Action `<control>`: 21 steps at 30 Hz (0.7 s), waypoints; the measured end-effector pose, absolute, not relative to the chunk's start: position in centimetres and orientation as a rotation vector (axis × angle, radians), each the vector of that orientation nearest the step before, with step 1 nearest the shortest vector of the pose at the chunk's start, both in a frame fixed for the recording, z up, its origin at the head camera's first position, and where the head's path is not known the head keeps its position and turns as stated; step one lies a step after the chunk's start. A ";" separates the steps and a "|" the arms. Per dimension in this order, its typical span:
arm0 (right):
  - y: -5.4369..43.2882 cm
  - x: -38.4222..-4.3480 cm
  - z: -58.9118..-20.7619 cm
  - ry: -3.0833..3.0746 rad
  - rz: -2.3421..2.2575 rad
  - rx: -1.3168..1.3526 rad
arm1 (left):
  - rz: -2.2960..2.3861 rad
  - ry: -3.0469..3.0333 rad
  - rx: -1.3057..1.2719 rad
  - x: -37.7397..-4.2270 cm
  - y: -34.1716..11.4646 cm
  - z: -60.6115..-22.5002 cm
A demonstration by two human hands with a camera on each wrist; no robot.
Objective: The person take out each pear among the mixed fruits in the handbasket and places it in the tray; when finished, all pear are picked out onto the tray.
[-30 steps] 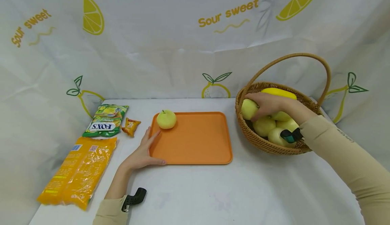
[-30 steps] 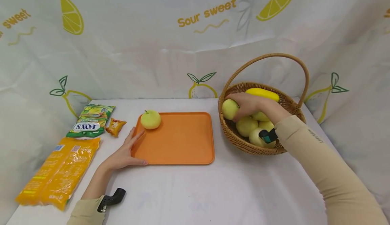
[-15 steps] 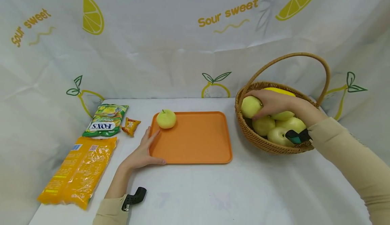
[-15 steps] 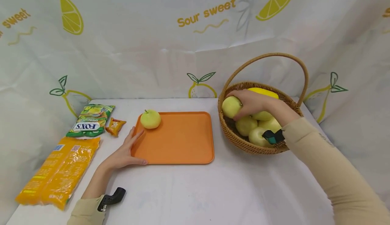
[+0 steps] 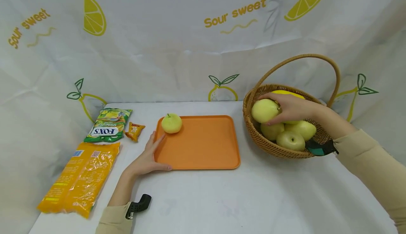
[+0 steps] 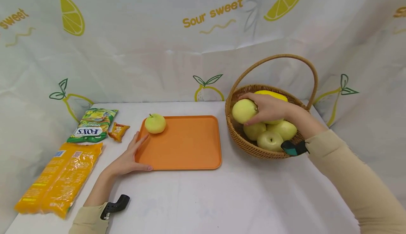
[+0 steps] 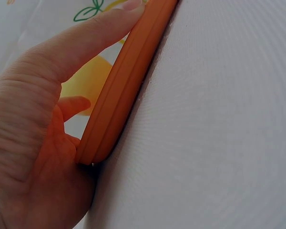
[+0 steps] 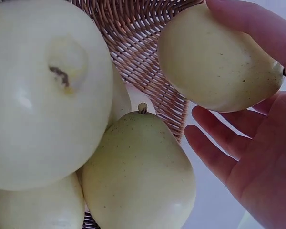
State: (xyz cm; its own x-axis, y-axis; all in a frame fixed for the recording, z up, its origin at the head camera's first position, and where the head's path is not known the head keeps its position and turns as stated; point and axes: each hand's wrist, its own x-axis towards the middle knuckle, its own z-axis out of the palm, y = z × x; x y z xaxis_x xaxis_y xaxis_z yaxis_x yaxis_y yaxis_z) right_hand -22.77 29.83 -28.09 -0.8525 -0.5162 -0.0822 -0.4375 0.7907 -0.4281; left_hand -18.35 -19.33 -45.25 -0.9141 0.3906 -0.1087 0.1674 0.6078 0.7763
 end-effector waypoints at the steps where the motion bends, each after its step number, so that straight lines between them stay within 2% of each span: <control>1: 29.9 -22.6 -28.1 2.786 -0.606 -0.748 | 1.202 2.566 0.454 -18.3 -19.3 -45.2; 21: 29.8 -18.9 -27.9 2.708 -0.958 -0.563 | 1.192 2.566 0.449 -18.3 -19.4 -45.4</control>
